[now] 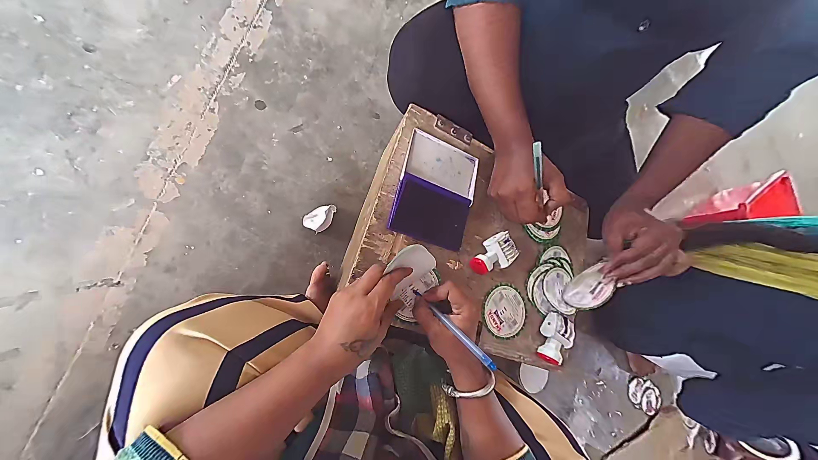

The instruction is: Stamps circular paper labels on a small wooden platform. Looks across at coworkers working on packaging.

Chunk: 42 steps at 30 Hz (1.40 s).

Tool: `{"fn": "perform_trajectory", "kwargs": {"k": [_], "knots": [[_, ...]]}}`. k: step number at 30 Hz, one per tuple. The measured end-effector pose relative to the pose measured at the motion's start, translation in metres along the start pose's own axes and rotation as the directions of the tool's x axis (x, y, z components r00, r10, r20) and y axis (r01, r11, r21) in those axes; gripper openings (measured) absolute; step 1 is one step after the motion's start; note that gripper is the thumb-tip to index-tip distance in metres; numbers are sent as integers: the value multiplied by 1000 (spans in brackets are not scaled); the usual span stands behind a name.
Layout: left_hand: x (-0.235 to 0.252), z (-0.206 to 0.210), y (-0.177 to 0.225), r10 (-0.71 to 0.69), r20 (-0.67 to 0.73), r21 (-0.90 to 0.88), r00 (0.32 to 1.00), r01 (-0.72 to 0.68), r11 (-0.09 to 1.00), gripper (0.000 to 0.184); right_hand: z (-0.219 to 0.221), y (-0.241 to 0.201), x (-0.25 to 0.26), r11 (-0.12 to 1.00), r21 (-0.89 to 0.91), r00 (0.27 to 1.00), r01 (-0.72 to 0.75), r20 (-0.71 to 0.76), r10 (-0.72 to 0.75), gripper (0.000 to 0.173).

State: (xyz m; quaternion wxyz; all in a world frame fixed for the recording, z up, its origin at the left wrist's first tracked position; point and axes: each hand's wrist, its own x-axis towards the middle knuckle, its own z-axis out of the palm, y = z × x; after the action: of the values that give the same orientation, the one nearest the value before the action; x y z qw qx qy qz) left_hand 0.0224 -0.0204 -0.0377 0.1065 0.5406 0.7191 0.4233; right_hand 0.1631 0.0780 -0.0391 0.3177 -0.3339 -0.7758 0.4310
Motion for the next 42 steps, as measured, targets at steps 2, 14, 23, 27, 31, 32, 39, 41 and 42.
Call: {"fn": "perform_trajectory", "kwargs": {"k": [2, 14, 23, 27, 31, 32, 39, 41, 42], "knots": [[1, 0, 0, -4, 0, -4, 1000, 4, 1000, 36, 2, 0, 0, 1000, 13, 1000, -9, -22, 10, 10], [2, 0, 1, -28, 11, -12, 1000, 28, 1000, 38, 5, 0, 1, 999, 23, 998, -39, -52, 40, 6], [1, -2, 1, -34, 27, -30, 999, 35, 999, 38, 6, 1, 0, 998, 52, 999, -26, -45, 28, 8], [2, -1, 1, -30, 22, -33, 999, 31, 999, 38, 6, 0, 0, 999, 28, 998, -25, -60, 27, 7], [1, -1, 0, -21, 13, -27, 1000, 22, 999, 38, 6, -1, 1, 999, 27, 997, -36, -62, 38, 7], [1, 0, 0, -23, 15, -27, 1000, 23, 999, 38, 6, -1, 1, 999, 23, 996, -41, -76, 43, 6], [3, -2, 1, -28, 19, -18, 999, 28, 999, 38, 7, 1, 3, 999, 46, 996, -25, -85, 29, 8], [1, -1, 1, -29, 25, -24, 999, 29, 999, 37, 7, 0, 1, 998, 32, 994, -47, -96, 50, 7], [1, -1, 1, -27, 22, -25, 999, 27, 999, 38, 7, 0, 2, 998, 27, 994, -50, -99, 53, 7]]}}
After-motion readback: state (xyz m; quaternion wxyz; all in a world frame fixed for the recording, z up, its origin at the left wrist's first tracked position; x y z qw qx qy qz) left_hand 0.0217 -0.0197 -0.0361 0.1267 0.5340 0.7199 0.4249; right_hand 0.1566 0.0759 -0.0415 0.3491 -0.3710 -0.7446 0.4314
